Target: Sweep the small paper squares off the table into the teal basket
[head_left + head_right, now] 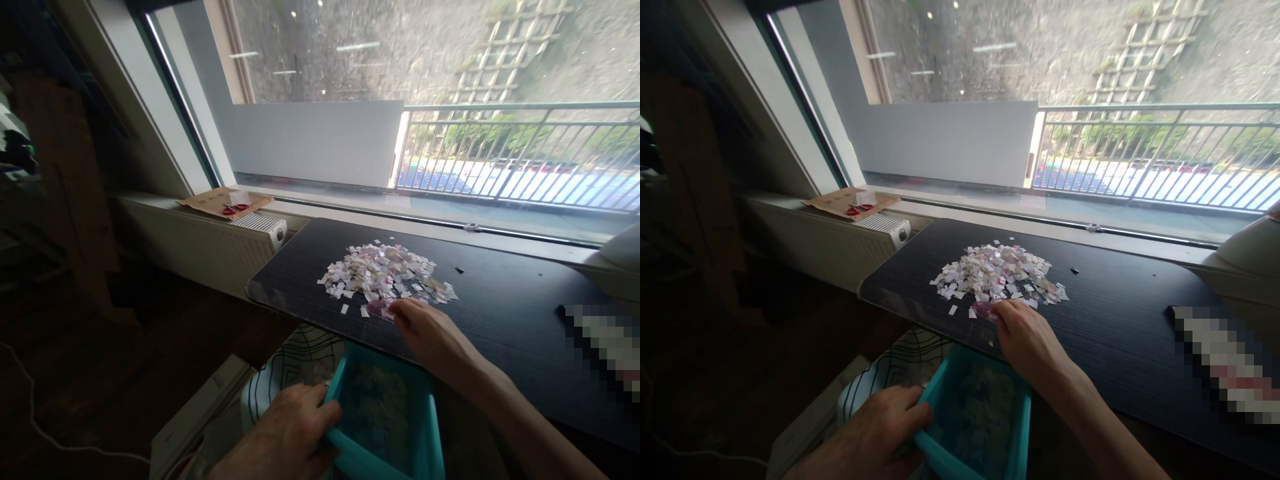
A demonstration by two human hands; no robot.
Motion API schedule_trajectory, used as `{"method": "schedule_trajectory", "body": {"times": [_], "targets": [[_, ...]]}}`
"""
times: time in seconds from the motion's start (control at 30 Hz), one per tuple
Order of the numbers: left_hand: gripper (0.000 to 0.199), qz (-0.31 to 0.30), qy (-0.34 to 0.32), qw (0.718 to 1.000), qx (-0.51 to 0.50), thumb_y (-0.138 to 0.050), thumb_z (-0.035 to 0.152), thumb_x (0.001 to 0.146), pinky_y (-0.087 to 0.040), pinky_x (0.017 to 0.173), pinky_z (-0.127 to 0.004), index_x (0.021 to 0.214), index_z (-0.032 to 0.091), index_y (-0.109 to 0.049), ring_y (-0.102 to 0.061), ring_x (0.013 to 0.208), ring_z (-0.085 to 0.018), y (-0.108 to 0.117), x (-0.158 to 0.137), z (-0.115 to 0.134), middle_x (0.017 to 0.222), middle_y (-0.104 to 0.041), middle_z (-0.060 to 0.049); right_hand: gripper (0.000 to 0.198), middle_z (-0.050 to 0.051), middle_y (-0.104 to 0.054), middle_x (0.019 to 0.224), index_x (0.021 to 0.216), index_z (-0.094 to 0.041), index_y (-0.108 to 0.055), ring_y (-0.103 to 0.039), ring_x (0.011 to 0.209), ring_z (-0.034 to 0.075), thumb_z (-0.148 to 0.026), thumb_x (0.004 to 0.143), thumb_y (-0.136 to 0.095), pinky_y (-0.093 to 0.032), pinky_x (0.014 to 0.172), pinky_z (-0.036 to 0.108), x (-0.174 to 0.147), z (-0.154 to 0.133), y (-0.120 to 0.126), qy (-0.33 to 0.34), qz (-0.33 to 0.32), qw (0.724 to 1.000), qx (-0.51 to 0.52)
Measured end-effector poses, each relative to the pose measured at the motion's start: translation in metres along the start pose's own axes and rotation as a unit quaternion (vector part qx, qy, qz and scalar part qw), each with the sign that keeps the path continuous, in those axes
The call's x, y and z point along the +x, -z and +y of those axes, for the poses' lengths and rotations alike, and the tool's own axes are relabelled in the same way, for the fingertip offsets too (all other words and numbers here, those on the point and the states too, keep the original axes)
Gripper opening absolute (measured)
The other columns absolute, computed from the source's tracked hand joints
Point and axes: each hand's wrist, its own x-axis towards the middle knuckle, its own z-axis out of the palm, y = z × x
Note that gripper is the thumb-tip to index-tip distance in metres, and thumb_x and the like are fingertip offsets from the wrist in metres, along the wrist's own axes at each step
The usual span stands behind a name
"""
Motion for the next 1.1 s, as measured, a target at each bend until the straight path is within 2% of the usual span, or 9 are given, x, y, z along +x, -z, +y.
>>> {"method": "schedule_trajectory", "body": {"times": [0.2, 0.3, 0.47, 0.53, 0.63, 0.83, 0.97, 1.1], "targets": [[0.019, -0.001, 0.01, 1.0, -0.006, -0.059, 0.008, 0.074, -0.041, 0.075, -0.031, 0.086, 0.021, -0.053, -0.053, 0.087, -0.021, 0.001, -0.001, 0.001, 0.095, -0.055, -0.001, 0.024, 0.006, -0.064, 0.088, 0.099, -0.017, -0.062, -0.057, 0.072, 0.015, -0.02, 0.09, -0.04, -0.041, 0.062, 0.025, -0.007, -0.002, 0.006, 0.003, -0.049, 0.999, 0.01], [0.017, 0.008, 0.006, 1.0, -0.003, -0.058, 0.01, 0.076, -0.041, 0.076, -0.03, 0.086, 0.022, -0.052, -0.053, 0.086, -0.02, -0.001, 0.0, 0.0, 0.095, -0.055, 0.0, 0.023, 0.006, -0.065, 0.087, 0.098, -0.017, -0.063, -0.057, 0.072, 0.015, -0.021, 0.09, -0.041, -0.04, 0.062, 0.024, -0.001, -0.007, 0.009, 0.012, -0.04, 0.999, 0.007], [0.021, -0.008, 0.001, 1.0, -0.007, -0.056, 0.008, 0.073, -0.04, 0.074, -0.029, 0.088, 0.022, -0.052, -0.054, 0.085, -0.02, 0.002, 0.0, 0.0, 0.096, -0.055, 0.0, 0.027, 0.007, -0.064, 0.093, 0.104, -0.016, -0.063, -0.057, 0.081, 0.015, -0.015, 0.092, -0.038, -0.039, 0.065, 0.023, 0.034, -0.026, -0.001, 0.095, -0.021, 0.995, -0.017], [0.021, -0.015, 0.006, 1.0, -0.011, -0.057, 0.008, 0.072, -0.04, 0.075, -0.03, 0.087, 0.022, -0.051, -0.054, 0.087, -0.02, 0.004, -0.002, -0.002, 0.096, -0.055, -0.001, 0.027, 0.007, -0.065, 0.093, 0.102, -0.016, -0.064, -0.056, 0.084, 0.016, -0.013, 0.091, -0.039, -0.039, 0.066, 0.024, 0.039, -0.026, -0.003, 0.13, -0.027, 0.99, -0.046], [0.019, 0.001, 0.01, 1.0, -0.013, -0.056, 0.008, 0.074, -0.039, 0.077, -0.03, 0.086, 0.022, -0.05, -0.053, 0.086, -0.019, 0.002, -0.005, -0.006, 0.095, -0.055, 0.0, 0.028, 0.007, -0.065, 0.094, 0.102, -0.017, -0.064, -0.055, 0.084, 0.017, -0.013, 0.091, -0.04, -0.039, 0.065, 0.025, 0.023, -0.012, 0.003, 0.146, -0.046, 0.985, -0.074], [0.019, 0.023, 0.019, 1.0, -0.005, -0.058, 0.008, 0.075, -0.039, 0.075, -0.031, 0.085, 0.022, -0.049, -0.052, 0.085, -0.02, -0.004, -0.003, -0.006, 0.091, -0.055, 0.001, 0.03, 0.008, -0.063, 0.101, 0.107, -0.018, -0.062, -0.055, 0.089, 0.017, -0.018, 0.094, -0.035, -0.044, 0.073, 0.027, -0.016, 0.022, 0.013, 0.11, -0.022, 0.993, -0.045], [0.022, 0.026, 0.016, 0.999, -0.015, -0.058, 0.006, 0.073, -0.038, 0.078, -0.031, 0.086, 0.022, -0.05, -0.052, 0.087, -0.019, 0.0, -0.001, 0.0, 0.093, -0.054, 0.001, 0.029, 0.008, -0.063, 0.1, 0.107, -0.018, -0.062, -0.056, 0.089, 0.017, -0.018, 0.093, -0.036, -0.045, 0.075, 0.028, -0.021, 0.025, 0.007, 0.089, -0.012, 0.996, -0.015], [0.022, 0.027, 0.019, 0.999, -0.029, -0.059, 0.005, 0.073, -0.037, 0.079, -0.03, 0.086, 0.022, -0.051, -0.052, 0.086, -0.018, 0.001, -0.001, 0.001, 0.092, -0.054, 0.002, 0.026, 0.006, -0.064, 0.099, 0.105, -0.019, -0.062, -0.056, 0.088, 0.016, -0.019, 0.093, -0.039, -0.045, 0.073, 0.026, -0.023, 0.021, 0.003, 0.103, -0.012, 0.994, 0.018]]}}
